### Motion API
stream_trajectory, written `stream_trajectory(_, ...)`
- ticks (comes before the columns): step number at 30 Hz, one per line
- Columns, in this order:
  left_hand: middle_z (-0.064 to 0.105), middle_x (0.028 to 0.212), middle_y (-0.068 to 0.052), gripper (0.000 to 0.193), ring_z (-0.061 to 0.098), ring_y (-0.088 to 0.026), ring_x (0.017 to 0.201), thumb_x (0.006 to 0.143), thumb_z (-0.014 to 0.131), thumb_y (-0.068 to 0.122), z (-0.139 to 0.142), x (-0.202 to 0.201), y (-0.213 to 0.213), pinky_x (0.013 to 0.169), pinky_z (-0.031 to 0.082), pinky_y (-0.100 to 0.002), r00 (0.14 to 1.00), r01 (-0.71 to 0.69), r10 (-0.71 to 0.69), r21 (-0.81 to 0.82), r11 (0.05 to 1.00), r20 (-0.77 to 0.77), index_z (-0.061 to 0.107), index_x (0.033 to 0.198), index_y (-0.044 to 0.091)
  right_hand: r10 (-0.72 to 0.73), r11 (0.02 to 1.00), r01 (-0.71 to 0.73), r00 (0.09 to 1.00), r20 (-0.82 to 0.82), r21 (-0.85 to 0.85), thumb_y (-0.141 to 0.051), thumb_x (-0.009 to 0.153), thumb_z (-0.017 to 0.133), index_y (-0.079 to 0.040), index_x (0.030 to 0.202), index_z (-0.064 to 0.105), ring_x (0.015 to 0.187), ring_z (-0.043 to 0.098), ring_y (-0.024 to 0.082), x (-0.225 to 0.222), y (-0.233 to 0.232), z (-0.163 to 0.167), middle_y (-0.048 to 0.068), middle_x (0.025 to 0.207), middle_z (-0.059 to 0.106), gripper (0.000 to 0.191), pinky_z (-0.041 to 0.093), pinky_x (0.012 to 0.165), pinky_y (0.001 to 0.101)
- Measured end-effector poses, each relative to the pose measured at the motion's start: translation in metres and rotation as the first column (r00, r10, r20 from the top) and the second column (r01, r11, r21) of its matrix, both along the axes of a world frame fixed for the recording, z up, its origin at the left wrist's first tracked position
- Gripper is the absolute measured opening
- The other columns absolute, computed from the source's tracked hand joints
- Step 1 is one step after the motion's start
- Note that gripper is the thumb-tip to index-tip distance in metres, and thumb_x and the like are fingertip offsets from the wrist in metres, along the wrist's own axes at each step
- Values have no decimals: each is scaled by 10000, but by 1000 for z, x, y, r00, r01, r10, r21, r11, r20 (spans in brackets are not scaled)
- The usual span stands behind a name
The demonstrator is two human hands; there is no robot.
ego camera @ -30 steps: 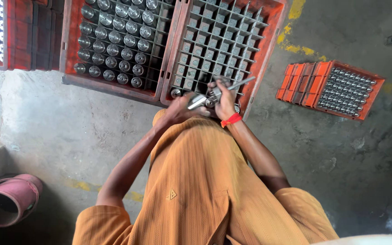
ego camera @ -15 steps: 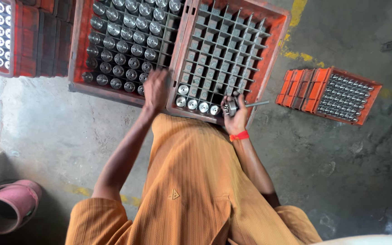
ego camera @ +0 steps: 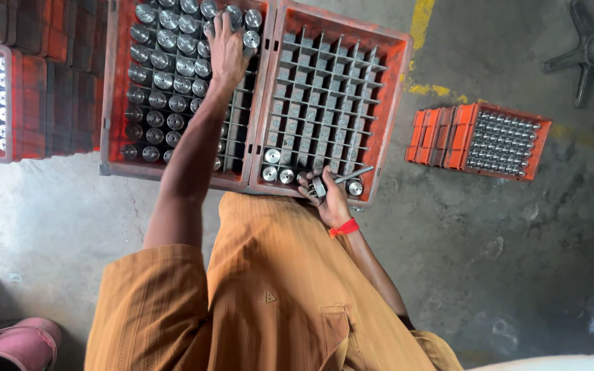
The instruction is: The person sits on the floor and sorts machined metal knob parts by hand, picking them one at a time from a compartmented tray and placing them into a grid crate, while holding a metal rod tool in one hand. The person then carries a filled crate of parts and stacks it with other crates before resuming sorting.
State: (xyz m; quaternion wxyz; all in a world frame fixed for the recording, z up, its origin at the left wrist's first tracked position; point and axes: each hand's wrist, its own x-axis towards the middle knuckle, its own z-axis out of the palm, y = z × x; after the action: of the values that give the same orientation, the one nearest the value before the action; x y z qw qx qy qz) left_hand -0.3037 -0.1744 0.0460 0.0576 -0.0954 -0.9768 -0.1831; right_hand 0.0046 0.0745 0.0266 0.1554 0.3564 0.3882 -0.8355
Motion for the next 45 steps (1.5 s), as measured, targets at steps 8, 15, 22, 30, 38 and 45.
stream_trajectory(8,624,1172,-116,365,594,-252,1155,793,862,186,21,62,-32,1018,519,-529,986,147,-9,830,537,-169,655,1069,66,-61,996,59,998,19,70,-298,1054,542,-118,1041,602,850,698,235,13,28,-19,97,928,698,190,564,695,364)
stream_trajectory(15,732,984,-139,581,739,-238,763,802,831,194,-1,197,49,668,632,-360,950,-179,-123,824,538,286,579,1273,-34,-79,985,99,986,-144,140,-98,995,602,-89,1124,631,884,708,177,-40,1,-11,70,920,709,133,550,752,311)
stream_trajectory(22,754,948,-197,453,736,-346,899,764,803,211,3,267,85,763,583,-449,816,-199,-218,614,764,535,670,1154,22,-9,984,76,925,-380,161,-63,1031,628,-46,1129,592,847,671,205,-64,-14,20,98,847,671,106,535,782,330)
stream_trajectory(30,768,919,-194,489,758,-325,865,729,832,351,-12,276,88,780,592,-455,720,-116,-419,691,713,553,675,1053,20,178,983,-156,935,-307,96,-42,1012,600,-49,1165,586,843,683,214,-49,8,-7,94,802,655,154,563,738,332)
stream_trajectory(38,683,1110,-234,493,726,-386,917,929,608,20,-22,265,54,678,627,-409,940,320,-333,143,937,78,582,1421,35,-203,977,214,945,-257,16,-39,1012,598,-50,1125,612,844,696,226,-65,64,-36,89,841,686,115,576,745,332)
stream_trajectory(45,688,1130,-201,465,710,-288,724,898,471,-89,-54,229,34,553,619,-378,936,295,-335,282,913,108,638,1303,69,-294,952,305,940,-171,41,-62,1010,616,-66,1082,624,893,713,221,-45,61,-12,77,869,693,73,584,766,345)
